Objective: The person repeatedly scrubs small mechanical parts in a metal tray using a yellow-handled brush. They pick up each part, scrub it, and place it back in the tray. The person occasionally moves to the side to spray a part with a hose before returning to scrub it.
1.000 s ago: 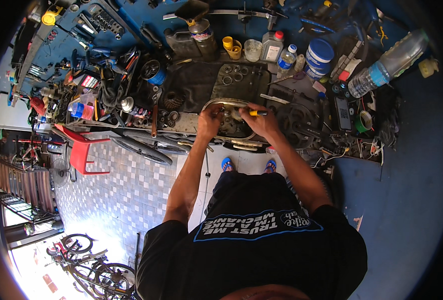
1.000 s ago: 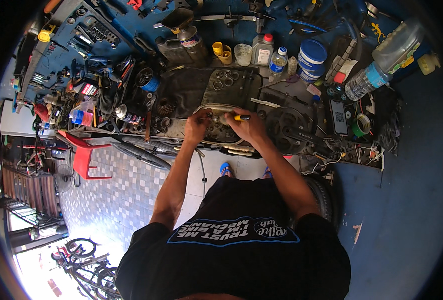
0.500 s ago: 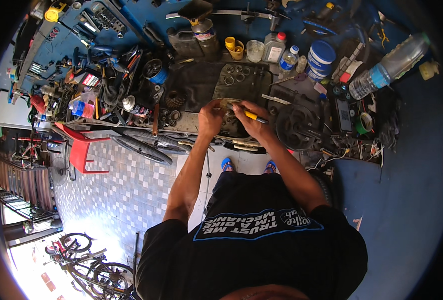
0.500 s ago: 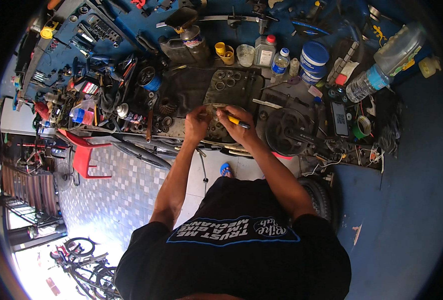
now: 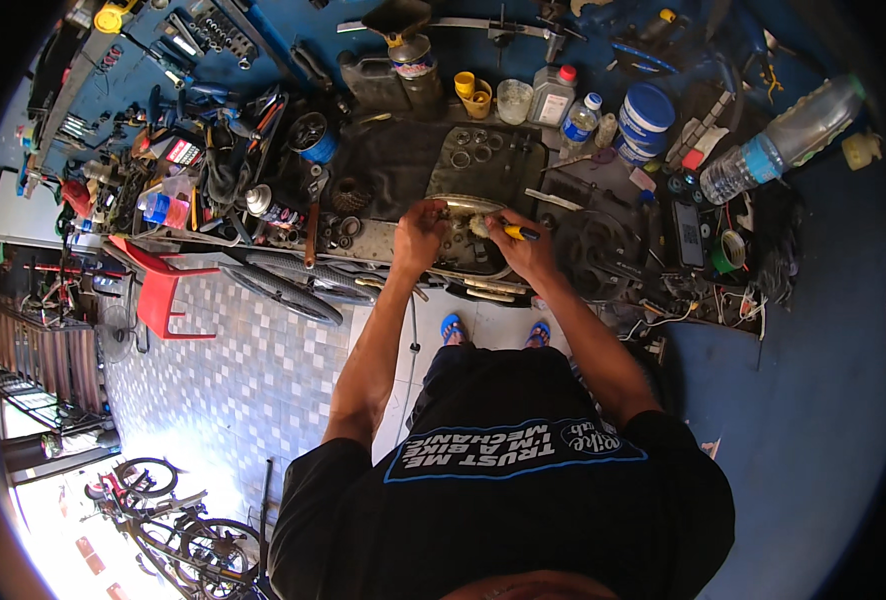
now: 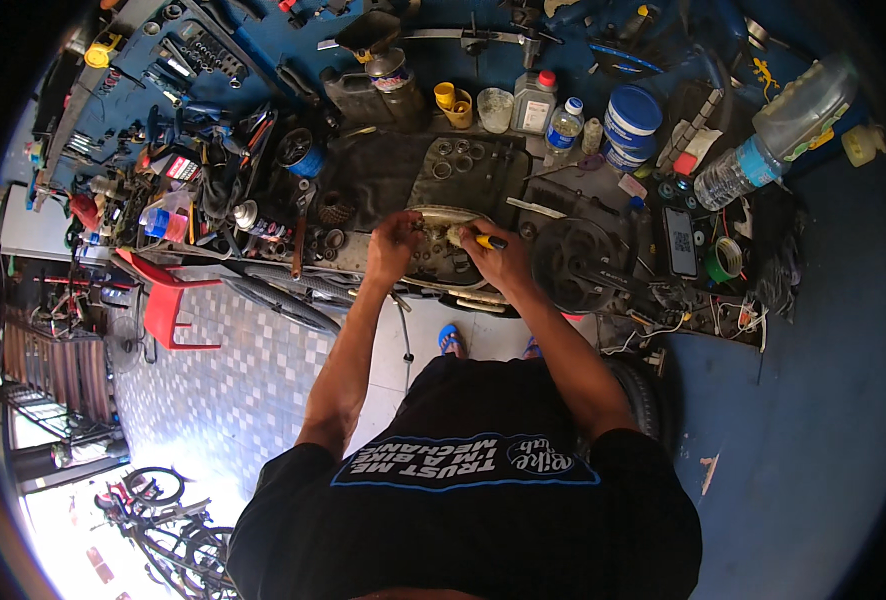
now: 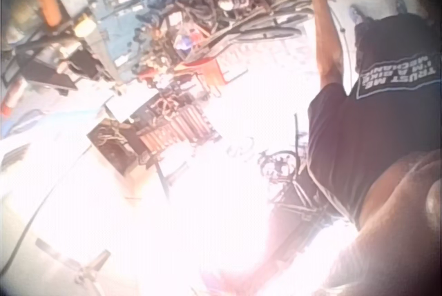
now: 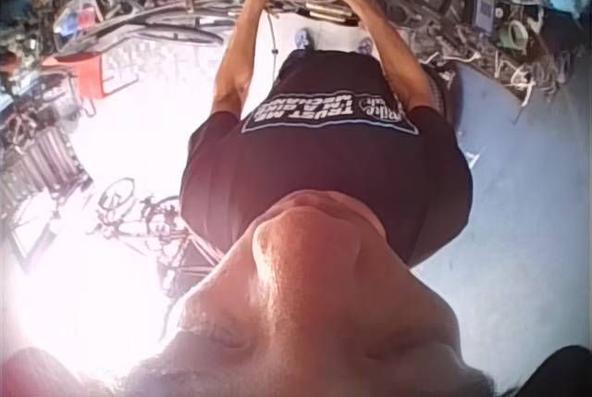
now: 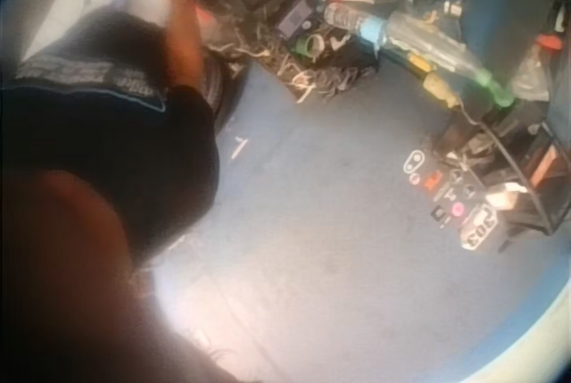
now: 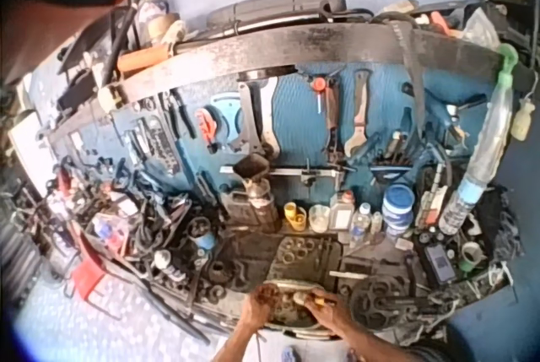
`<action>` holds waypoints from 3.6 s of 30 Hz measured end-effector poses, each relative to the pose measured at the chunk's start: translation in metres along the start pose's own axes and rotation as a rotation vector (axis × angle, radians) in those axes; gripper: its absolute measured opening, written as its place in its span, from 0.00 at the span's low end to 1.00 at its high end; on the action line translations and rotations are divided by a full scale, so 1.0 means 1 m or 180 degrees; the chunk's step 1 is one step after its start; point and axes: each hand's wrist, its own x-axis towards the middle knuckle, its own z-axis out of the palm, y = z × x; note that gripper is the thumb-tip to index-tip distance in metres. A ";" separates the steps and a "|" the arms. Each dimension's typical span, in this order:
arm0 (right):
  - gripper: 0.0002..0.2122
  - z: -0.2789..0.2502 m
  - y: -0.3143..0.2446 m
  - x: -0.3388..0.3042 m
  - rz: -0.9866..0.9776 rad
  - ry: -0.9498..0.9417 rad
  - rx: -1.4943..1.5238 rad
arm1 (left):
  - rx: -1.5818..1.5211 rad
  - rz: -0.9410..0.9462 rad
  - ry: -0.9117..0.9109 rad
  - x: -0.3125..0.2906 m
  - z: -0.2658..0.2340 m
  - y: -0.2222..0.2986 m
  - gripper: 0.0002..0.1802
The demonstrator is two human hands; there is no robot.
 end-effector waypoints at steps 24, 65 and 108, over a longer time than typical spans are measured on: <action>0.14 -0.002 -0.022 -0.001 -0.0310 -0.0052 0.0426 | 0.0068 0.0046 -0.0092 0.001 0.008 0.011 0.16; 0.14 -0.005 -0.009 0.010 -0.0326 -0.0331 0.0245 | 0.0038 -0.0101 0.0183 -0.002 0.015 0.012 0.17; 0.10 -0.016 -0.066 -0.010 -0.0501 -0.0196 0.0453 | 0.0503 0.0379 -0.0413 -0.013 -0.002 0.016 0.17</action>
